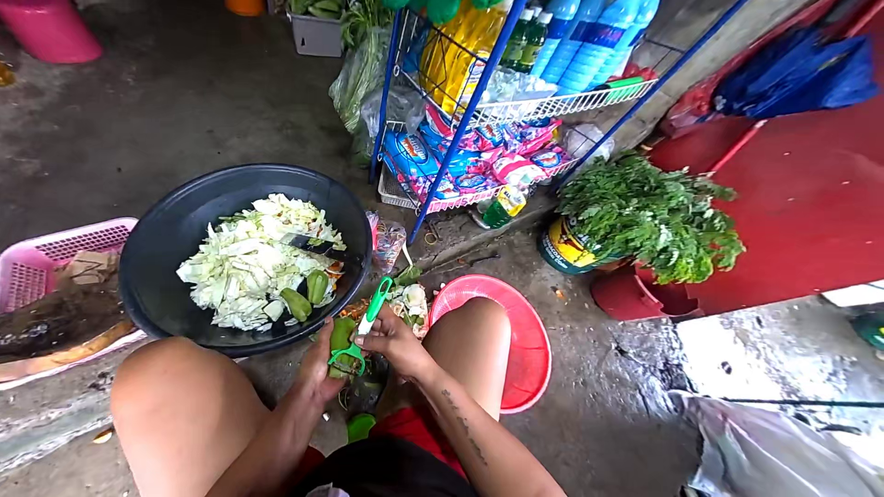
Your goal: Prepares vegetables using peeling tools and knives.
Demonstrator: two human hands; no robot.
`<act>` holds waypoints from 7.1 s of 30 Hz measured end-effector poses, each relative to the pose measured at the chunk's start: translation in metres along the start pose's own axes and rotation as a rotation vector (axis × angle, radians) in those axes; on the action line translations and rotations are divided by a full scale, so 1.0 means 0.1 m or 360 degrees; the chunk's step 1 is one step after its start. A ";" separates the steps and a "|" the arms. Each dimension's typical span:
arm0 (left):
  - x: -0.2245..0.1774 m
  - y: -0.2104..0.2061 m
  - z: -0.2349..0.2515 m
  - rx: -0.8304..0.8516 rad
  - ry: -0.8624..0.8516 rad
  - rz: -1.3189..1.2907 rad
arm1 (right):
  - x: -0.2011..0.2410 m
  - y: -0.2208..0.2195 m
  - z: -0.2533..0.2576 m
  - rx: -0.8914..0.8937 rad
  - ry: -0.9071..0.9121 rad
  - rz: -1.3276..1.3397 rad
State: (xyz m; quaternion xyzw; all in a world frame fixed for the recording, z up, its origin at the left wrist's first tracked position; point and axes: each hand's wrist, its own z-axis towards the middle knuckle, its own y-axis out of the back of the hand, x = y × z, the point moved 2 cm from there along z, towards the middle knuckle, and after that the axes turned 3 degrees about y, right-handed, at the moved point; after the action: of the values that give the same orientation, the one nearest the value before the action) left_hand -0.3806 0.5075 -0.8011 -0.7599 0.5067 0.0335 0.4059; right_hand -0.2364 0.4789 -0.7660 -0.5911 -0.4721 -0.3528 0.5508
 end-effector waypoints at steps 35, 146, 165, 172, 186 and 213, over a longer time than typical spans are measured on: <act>0.02 0.06 0.06 0.0001 0.0101 0.0216 | -0.11 0.23 0.26 -0.0070 0.0017 0.0095; -0.06 0.06 0.15 0.0142 0.0140 0.0423 | -0.02 0.23 0.40 -0.0130 -0.0023 0.0086; -0.15 0.11 0.01 0.0416 -0.0382 0.1470 | 0.27 0.30 0.17 -0.0338 0.0016 0.0283; -0.15 0.12 -0.02 0.0567 -0.0408 0.1321 | 0.17 0.71 0.29 -0.0701 0.0153 0.0256; -0.15 0.10 -0.01 0.0560 -0.0169 0.0666 | 0.18 0.63 0.30 -0.0686 0.0268 0.0018; -0.08 0.07 0.14 0.0091 0.0049 0.0340 | 0.00 0.12 0.03 -0.0167 0.0198 -0.0156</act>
State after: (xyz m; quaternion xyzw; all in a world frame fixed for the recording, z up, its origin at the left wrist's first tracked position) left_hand -0.3855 0.5220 -0.8111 -0.6901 0.5917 0.0504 0.4137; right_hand -0.2258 0.4827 -0.7704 -0.5724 -0.4460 -0.4396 0.5293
